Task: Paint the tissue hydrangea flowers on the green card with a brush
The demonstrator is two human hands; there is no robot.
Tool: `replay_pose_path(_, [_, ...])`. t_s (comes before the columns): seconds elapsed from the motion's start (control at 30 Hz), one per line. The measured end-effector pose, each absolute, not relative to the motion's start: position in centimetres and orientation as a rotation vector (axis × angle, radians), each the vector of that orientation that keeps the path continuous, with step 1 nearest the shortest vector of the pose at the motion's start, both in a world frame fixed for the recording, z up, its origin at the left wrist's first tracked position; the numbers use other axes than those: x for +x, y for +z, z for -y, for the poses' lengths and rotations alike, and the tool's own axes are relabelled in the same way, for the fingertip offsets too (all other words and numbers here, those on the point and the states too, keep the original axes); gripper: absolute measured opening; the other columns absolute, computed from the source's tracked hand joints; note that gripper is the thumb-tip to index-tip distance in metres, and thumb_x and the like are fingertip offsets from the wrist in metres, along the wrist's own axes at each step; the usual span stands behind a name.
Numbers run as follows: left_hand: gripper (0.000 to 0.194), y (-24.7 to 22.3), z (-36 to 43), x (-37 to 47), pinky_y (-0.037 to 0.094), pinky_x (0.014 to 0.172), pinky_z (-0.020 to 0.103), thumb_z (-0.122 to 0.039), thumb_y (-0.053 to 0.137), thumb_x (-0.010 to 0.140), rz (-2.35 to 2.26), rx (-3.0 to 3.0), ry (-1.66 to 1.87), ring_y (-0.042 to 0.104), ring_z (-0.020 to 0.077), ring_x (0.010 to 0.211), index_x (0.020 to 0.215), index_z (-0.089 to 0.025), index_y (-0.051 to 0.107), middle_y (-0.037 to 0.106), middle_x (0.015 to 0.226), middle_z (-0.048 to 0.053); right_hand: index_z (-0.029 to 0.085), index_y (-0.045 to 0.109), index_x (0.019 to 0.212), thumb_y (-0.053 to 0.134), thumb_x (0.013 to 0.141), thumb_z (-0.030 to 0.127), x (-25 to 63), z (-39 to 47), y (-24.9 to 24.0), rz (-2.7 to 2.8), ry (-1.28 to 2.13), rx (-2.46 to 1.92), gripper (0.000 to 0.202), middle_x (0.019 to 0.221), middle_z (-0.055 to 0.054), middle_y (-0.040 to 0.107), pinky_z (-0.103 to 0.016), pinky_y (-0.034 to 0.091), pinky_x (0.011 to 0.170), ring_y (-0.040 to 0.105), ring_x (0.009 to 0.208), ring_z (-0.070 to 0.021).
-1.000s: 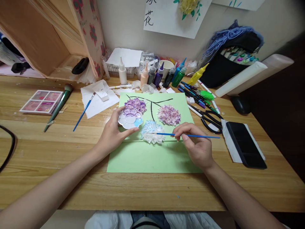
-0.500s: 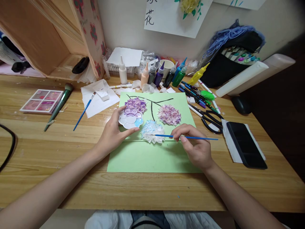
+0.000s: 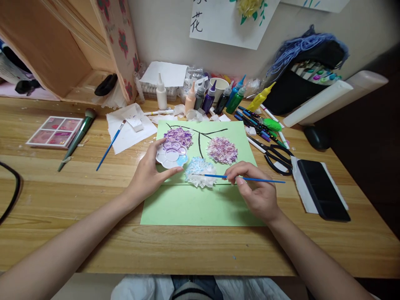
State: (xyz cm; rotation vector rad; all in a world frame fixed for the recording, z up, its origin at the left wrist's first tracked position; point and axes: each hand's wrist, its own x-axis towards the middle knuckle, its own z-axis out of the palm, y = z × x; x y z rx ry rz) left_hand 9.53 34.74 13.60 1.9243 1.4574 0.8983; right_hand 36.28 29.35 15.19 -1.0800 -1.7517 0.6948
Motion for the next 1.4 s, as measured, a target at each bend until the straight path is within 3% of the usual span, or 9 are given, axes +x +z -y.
replay_pose_path(0.23, [0.075, 13.46, -34.64, 9.47, 0.047, 0.105, 0.046, -0.048, 0.076, 0.075, -1.416, 2.002, 0.927, 0.053, 0.0308, 0.130, 0.137, -0.024, 0.041, 0.054, 0.141, 0.012, 0.023, 0.064, 0.090, 0.051, 0.094, 0.020, 36.14, -29.33, 15.21, 1.658, 0.682, -1.016, 0.014, 0.084, -0.004, 0.067, -0.033, 0.051, 0.066, 0.063, 0.077, -0.0186])
replay_pose_path(0.5, [0.087, 13.19, -34.55, 9.31, 0.049, 0.104, 0.041, -0.047, 0.080, 0.072, -1.240, 2.256, 1.042, 0.055, 0.0282, 0.129, 0.143, -0.025, 0.035, 0.054, 0.142, 0.013, 0.024, 0.065, 0.103, 0.052, 0.094, 0.015, 35.58, -29.11, 15.30, 1.860, 0.678, -1.016, 0.018, 0.096, -0.005, 0.071, -0.033, 0.054, 0.077, 0.066, 0.092, -0.0188])
replay_pose_path(1.2, [0.087, 13.14, -34.50, 9.23, 0.050, 0.104, 0.046, -0.045, 0.081, 0.071, -1.248, 2.227, 1.055, 0.056, 0.0305, 0.128, 0.144, -0.029, 0.036, 0.055, 0.141, 0.011, 0.024, 0.065, 0.103, 0.050, 0.094, 0.013, 35.93, -29.18, 15.39, 1.779, 0.641, -1.009, 0.020, 0.099, -0.004, 0.069, -0.030, 0.052, 0.074, 0.065, 0.086, -0.0165])
replay_pose_path(1.4, [0.079, 13.07, -34.82, 9.37, 0.051, 0.101, 0.045, -0.042, 0.080, 0.073, -1.470, 1.938, 1.069, 0.054, 0.0302, 0.128, 0.140, -0.025, 0.040, 0.053, 0.142, 0.011, 0.021, 0.063, 0.089, 0.047, 0.094, 0.014, 35.92, -29.11, 15.39, 1.695, 0.656, -0.933, 0.018, 0.083, -0.002, 0.064, -0.028, 0.050, 0.071, 0.062, 0.079, -0.0148])
